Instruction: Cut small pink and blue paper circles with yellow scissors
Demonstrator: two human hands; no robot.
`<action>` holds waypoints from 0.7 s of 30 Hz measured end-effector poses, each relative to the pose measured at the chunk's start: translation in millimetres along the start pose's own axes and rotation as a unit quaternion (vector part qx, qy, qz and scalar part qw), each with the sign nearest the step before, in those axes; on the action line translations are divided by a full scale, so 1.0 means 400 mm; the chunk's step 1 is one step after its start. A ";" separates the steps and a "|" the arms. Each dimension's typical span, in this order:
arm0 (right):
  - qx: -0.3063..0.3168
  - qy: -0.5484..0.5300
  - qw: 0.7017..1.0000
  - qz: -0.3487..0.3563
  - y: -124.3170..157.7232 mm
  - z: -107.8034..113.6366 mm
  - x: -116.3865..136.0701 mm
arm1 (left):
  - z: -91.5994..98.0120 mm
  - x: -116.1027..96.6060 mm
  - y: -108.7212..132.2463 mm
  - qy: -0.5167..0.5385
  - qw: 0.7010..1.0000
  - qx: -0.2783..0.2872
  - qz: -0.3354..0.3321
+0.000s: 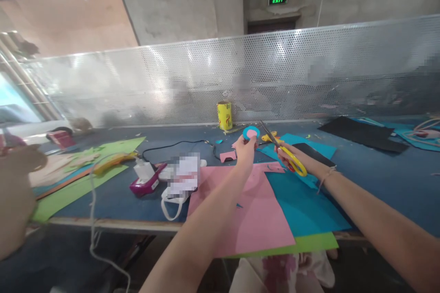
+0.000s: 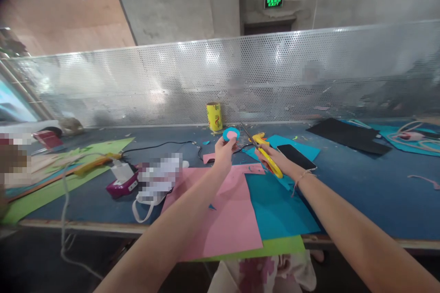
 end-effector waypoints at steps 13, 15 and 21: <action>-0.061 -0.232 0.968 0.068 -0.028 0.009 0.007 | -0.061 0.014 0.041 -0.151 0.975 0.158 -0.048; -0.057 -0.250 0.965 0.052 -0.025 0.013 0.005 | -0.061 0.017 0.037 -0.179 0.968 0.162 -0.065; -0.058 -0.272 0.959 0.051 -0.025 0.023 0.003 | -0.059 0.015 0.030 -0.248 0.948 0.169 -0.108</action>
Point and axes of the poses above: each hand's wrist, its own y-axis away from the middle knuckle, its own z-axis out of the back of the hand, x = y × z, the point moved 7 cm from there along -y, towards the middle knuckle, and after that the axes turned 8 degrees about -z, right-handed, at the moved point
